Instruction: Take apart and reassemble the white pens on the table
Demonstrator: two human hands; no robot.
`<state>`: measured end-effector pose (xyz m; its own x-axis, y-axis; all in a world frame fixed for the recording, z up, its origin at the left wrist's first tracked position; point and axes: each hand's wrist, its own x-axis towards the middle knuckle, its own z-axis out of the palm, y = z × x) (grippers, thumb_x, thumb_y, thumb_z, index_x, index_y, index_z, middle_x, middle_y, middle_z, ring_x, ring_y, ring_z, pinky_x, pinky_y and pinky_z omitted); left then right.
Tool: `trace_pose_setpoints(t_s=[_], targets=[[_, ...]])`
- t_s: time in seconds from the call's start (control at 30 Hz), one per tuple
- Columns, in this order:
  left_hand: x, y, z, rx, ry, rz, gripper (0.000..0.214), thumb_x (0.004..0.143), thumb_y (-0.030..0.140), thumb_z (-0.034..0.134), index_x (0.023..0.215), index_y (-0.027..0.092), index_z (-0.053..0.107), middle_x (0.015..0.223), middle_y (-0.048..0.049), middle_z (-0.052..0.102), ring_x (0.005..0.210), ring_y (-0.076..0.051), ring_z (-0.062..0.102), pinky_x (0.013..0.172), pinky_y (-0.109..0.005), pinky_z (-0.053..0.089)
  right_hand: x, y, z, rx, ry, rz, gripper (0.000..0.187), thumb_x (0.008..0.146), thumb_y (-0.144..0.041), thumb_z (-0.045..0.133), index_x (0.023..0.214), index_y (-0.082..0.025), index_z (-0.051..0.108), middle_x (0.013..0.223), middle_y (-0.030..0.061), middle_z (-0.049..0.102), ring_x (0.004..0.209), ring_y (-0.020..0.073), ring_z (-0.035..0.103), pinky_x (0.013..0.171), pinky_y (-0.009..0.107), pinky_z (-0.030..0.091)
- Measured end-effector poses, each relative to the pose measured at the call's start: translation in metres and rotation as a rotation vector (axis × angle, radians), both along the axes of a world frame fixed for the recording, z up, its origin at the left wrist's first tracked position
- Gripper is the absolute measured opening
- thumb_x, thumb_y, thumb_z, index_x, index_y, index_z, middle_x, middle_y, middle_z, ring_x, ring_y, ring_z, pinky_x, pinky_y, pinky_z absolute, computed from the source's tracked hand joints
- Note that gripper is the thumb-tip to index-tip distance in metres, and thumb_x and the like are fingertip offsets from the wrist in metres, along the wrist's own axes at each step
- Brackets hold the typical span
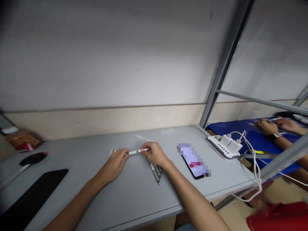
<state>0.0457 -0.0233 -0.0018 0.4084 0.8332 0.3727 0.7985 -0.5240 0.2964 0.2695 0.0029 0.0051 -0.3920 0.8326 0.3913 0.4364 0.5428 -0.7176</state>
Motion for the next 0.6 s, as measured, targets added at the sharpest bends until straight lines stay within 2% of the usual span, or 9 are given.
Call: trace_pose_setpoints(t_s=[0.13,0.27,0.37,0.47,0.6], targets=[[-0.001,0.001,-0.002,0.018,0.025,-0.025,0.030,0.097,0.028,0.027,0.085,0.020,0.053,0.083,-0.0026,0.057,0.082,-0.018,0.052,0.077,-0.034,0.040,0.000,0.001,-0.004,0.113,-0.066,-0.010,0.017,0.075,-0.007,0.061,0.087,-0.018,0.067,0.083,0.0028,0.065,0.072,0.0135,0.055,0.066,0.024,0.040],[0.000,0.001,-0.002,-0.025,-0.007,-0.010,0.035,0.098,0.031,0.024,0.078,0.020,0.050,0.076,-0.0013,0.055,0.075,-0.017,0.052,0.072,-0.031,0.040,0.002,0.003,-0.007,0.204,-0.127,-0.002,0.020,0.076,-0.004,0.062,0.090,-0.018,0.066,0.085,0.0032,0.065,0.080,0.0159,0.055,0.073,0.026,0.041],[0.000,0.000,-0.001,-0.075,-0.033,0.000,0.034,0.098,0.032,0.024,0.080,0.020,0.051,0.075,-0.0007,0.056,0.072,-0.017,0.054,0.069,-0.030,0.041,0.003,0.003,-0.005,0.272,-0.162,-0.014,0.022,0.078,-0.004,0.060,0.093,-0.019,0.066,0.090,0.0050,0.065,0.086,0.0180,0.055,0.077,0.028,0.041],[-0.002,0.000,0.001,-0.072,-0.080,0.000,0.033,0.098,0.033,0.026,0.091,0.021,0.056,0.082,-0.0019,0.061,0.077,-0.018,0.057,0.073,-0.032,0.043,0.007,0.004,-0.004,0.301,-0.189,-0.040,0.021,0.081,-0.006,0.058,0.094,-0.019,0.067,0.092,0.0062,0.066,0.088,0.0186,0.056,0.077,0.029,0.042],[-0.005,0.001,0.001,-0.036,-0.104,-0.014,0.035,0.097,0.031,0.029,0.121,0.027,0.054,0.098,-0.0037,0.065,0.092,-0.019,0.058,0.085,-0.037,0.043,0.014,0.008,-0.003,0.303,-0.224,-0.101,0.021,0.082,-0.008,0.058,0.095,-0.020,0.069,0.092,0.0070,0.067,0.086,0.0186,0.059,0.077,0.029,0.043]])
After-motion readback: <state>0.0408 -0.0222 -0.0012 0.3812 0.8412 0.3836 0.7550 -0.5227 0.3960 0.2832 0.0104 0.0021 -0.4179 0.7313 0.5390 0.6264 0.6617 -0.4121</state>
